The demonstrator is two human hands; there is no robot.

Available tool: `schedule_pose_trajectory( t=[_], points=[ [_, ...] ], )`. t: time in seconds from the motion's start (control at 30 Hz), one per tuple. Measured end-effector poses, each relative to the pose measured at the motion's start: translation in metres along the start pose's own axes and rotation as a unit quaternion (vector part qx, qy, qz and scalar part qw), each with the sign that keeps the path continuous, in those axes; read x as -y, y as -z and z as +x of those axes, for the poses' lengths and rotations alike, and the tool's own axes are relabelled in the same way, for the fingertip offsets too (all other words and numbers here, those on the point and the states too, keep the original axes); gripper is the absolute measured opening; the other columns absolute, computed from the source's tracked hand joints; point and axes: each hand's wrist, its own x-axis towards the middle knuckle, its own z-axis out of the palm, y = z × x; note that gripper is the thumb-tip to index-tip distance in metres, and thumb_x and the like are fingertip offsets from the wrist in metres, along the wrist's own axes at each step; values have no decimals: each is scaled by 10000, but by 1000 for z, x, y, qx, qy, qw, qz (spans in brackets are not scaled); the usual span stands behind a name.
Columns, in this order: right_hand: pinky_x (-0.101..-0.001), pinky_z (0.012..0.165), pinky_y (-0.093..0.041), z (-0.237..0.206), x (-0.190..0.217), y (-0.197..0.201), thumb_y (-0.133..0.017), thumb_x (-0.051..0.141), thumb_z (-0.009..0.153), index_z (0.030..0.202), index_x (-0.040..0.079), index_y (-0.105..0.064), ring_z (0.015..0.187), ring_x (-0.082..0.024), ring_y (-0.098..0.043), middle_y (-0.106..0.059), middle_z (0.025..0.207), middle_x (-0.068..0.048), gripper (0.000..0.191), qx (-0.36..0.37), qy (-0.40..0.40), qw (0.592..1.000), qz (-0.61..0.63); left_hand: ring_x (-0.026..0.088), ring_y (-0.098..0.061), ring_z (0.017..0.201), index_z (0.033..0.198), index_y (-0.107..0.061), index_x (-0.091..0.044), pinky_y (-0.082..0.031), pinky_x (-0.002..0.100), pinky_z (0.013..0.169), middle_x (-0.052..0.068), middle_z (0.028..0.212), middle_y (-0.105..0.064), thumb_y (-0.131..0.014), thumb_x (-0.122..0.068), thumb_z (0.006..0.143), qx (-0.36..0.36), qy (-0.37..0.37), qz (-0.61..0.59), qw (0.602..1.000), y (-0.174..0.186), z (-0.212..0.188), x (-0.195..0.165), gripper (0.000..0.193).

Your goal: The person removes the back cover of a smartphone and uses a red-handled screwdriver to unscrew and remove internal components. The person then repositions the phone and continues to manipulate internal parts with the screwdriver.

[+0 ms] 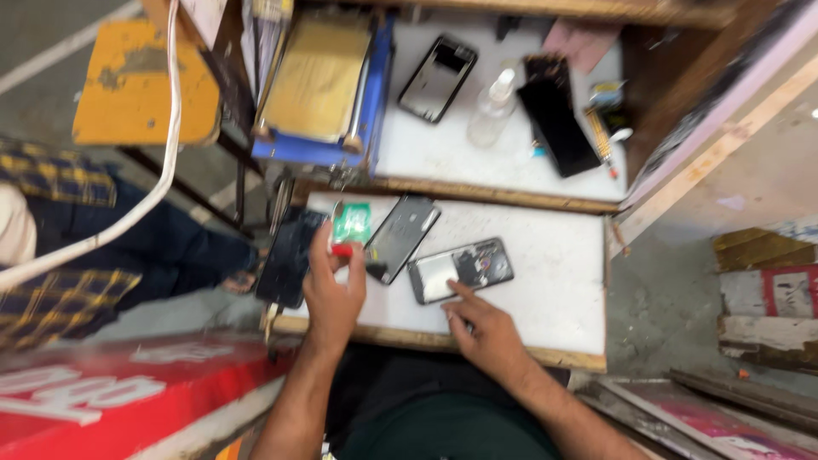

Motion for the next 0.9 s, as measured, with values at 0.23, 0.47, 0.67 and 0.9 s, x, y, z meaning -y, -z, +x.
schedule_pose_trajectory(
  t=[0.23, 0.47, 0.67, 0.9],
  points=[
    [-275, 577, -589, 5, 2, -4, -693, 114, 898, 1021, 55, -768, 692, -183, -764, -680, 1370, -135, 155, 21, -22, 999, 14, 219, -773, 945, 1548, -354, -16, -639, 333, 834, 173, 1068, -749, -684, 4, 985, 26, 32, -13, 999, 5, 10, 16, 653],
    [-266, 581, -608, 6, -1, -4, -680, 125, 912, 1029, 52, -765, 775, -185, -778, -668, 1391, -138, 161, 22, -19, 1000, 6, 217, -765, 910, 1528, -381, -15, -655, 332, 807, 151, 1010, -727, -685, 18, 961, 51, -2, 37, 998, 3, 5, 19, 644],
    [-260, 586, -619, 7, -7, -6, -677, 130, 922, 1046, 57, -768, 798, -179, -784, -652, 1409, -133, 170, 35, -30, 999, 0, 203, -759, 933, 1518, -355, 10, -657, 314, 809, 157, 1039, -727, -681, 36, 952, 71, 16, 8, 997, 1, -5, 27, 653],
    [-265, 567, -601, 8, -6, -7, -694, 117, 907, 1036, 68, -768, 733, -173, -768, -674, 1383, -127, 157, 21, -14, 1000, -11, 169, -744, 917, 1551, -298, 5, -650, 309, 850, 140, 1038, -741, -659, 38, 987, 56, 57, -110, 991, -4, -23, 29, 671]
  ],
)
